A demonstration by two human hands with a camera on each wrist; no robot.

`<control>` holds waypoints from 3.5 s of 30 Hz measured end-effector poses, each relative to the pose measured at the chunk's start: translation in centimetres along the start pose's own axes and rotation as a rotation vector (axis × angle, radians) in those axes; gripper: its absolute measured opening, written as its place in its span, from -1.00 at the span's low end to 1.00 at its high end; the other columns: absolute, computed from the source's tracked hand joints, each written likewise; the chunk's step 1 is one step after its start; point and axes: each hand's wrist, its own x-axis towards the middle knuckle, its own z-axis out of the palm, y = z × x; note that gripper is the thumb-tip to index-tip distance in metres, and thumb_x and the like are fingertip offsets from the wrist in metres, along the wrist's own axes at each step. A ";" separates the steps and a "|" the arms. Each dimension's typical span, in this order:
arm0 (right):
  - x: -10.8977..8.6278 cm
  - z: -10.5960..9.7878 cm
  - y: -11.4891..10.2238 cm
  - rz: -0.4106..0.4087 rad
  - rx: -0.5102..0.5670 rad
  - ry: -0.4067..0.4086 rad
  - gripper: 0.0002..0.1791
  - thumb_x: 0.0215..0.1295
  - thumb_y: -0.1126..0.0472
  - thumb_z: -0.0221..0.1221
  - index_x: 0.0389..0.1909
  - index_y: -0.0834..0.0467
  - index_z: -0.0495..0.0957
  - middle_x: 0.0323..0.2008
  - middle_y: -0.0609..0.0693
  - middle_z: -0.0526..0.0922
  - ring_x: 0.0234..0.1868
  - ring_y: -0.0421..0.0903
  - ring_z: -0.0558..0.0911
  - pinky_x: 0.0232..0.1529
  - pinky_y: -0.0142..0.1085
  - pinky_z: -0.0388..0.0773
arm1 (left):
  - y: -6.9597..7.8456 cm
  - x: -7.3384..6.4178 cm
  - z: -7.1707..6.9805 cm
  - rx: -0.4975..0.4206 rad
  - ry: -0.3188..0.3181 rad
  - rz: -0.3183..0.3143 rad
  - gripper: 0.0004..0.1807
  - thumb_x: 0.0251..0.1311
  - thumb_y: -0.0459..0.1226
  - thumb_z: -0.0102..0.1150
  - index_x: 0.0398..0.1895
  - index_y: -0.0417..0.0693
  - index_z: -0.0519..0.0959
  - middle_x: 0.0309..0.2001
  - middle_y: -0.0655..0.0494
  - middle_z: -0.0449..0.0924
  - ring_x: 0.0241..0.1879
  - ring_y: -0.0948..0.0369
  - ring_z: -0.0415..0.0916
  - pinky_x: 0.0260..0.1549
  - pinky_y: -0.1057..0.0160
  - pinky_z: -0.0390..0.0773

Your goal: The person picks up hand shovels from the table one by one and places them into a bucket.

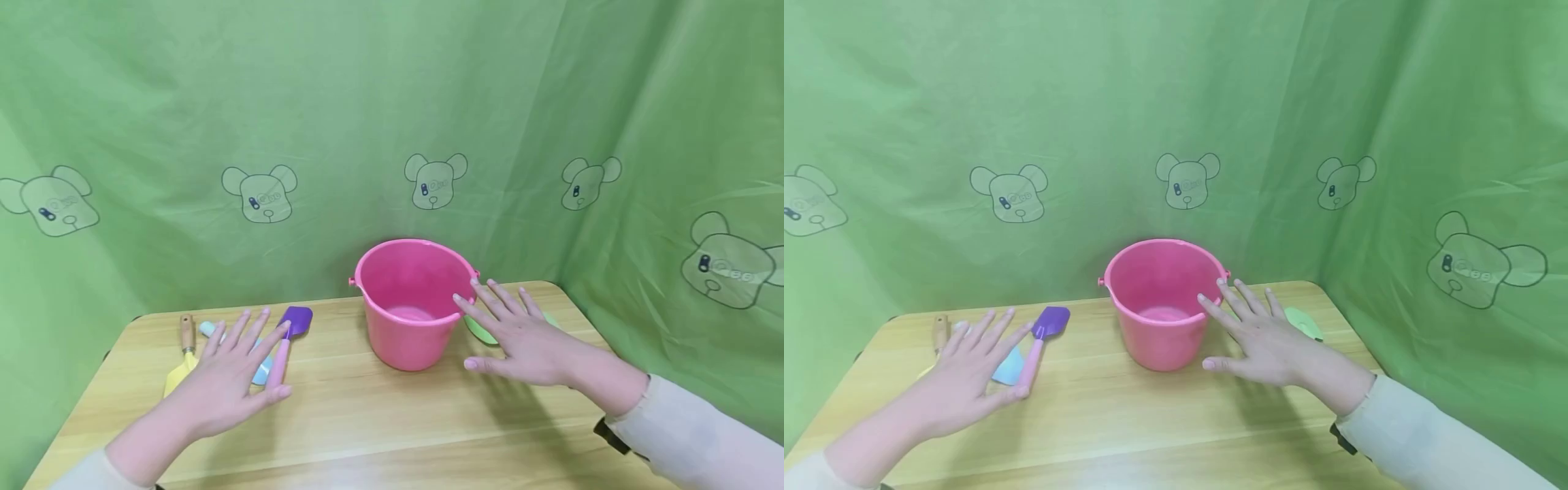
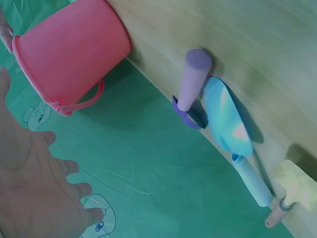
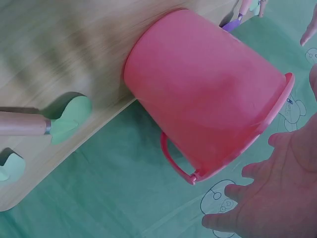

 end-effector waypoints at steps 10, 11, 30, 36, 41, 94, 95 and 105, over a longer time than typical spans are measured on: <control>0.5 -0.5 -0.1 -0.002 0.000 -0.007 0.01 0.28 -0.48 0.03 0.61 -0.21 -0.18 0.60 0.09 -0.31 0.57 0.24 -0.26 0.37 0.40 -0.34 | 1.1 1.5 -0.4 -0.013 0.001 0.036 -0.07 0.31 0.35 -0.10 0.61 0.13 -0.01 0.59 -0.12 -0.15 0.54 -0.22 -0.21 0.39 -0.33 -0.19; 0.5 -0.5 -0.2 -0.004 0.003 -0.010 0.01 0.28 -0.48 0.02 0.61 -0.22 -0.18 0.60 0.08 -0.31 0.57 0.24 -0.26 0.37 0.40 -0.34 | 1.2 1.7 -0.4 -0.013 0.001 0.040 -0.07 0.31 0.35 -0.10 0.61 0.13 0.00 0.59 -0.12 -0.14 0.54 -0.22 -0.20 0.38 -0.34 -0.19; 0.8 -0.6 -0.7 -0.014 -0.008 -0.028 -0.03 0.31 -0.50 -0.06 0.61 -0.17 -0.11 0.60 0.11 -0.26 0.57 0.25 -0.22 0.36 0.41 -0.34 | 3.4 4.6 -0.6 -0.021 -0.030 0.085 -0.05 0.28 0.42 -0.17 0.61 0.19 -0.02 0.60 -0.05 -0.21 0.56 -0.13 -0.29 0.43 -0.25 -0.28; 0.8 -0.4 -0.8 -0.007 0.002 -0.042 -0.02 0.28 -0.54 -0.07 0.60 -0.25 -0.15 0.60 0.07 -0.28 0.57 0.23 -0.24 0.37 0.39 -0.38 | 4.5 5.4 -0.5 -0.033 -0.050 0.094 -0.03 0.25 0.45 -0.21 0.61 0.22 -0.05 0.59 -0.01 -0.23 0.56 -0.11 -0.30 0.43 -0.24 -0.27; 0.9 -0.4 -1.0 -0.014 0.007 -0.040 -0.04 0.30 -0.52 -0.08 0.60 -0.23 -0.14 0.60 0.10 -0.23 0.56 0.28 -0.20 0.36 0.40 -0.38 | 5.1 6.3 0.0 -0.041 -0.052 0.111 -0.02 0.25 0.47 -0.26 0.62 0.24 -0.07 0.60 0.02 -0.25 0.56 -0.09 -0.31 0.44 -0.23 -0.27; 4.5 0.1 -1.4 -0.046 0.067 -0.106 -0.06 0.31 -0.50 -0.07 0.57 -0.06 0.10 0.55 0.16 0.06 0.55 0.29 -0.07 0.43 0.27 -0.11 | 8.5 12.2 2.6 -0.063 -0.035 0.186 -0.12 0.28 0.45 -0.29 0.58 0.33 0.08 0.57 0.11 0.04 0.58 0.01 -0.26 0.46 -0.14 -0.29; 4.6 0.1 -1.4 -0.046 0.068 -0.109 -0.07 0.31 -0.50 -0.07 0.56 -0.05 0.11 0.54 0.16 0.07 0.55 0.29 -0.07 0.43 0.27 -0.10 | 8.5 12.3 2.7 -0.069 -0.031 0.191 -0.13 0.28 0.45 -0.28 0.58 0.32 0.10 0.56 0.11 0.08 0.58 0.01 -0.25 0.47 -0.13 -0.30; 5.7 0.1 -1.0 -0.077 0.051 -0.113 -0.14 0.37 -0.45 -0.09 0.51 0.00 0.24 0.49 0.10 0.24 0.54 0.24 0.03 0.45 0.24 -0.11 | 8.4 13.4 3.1 -0.108 0.041 0.261 -0.26 0.31 0.29 -0.02 0.47 0.19 0.33 0.30 0.06 0.45 0.50 0.00 0.05 0.47 -0.10 -0.12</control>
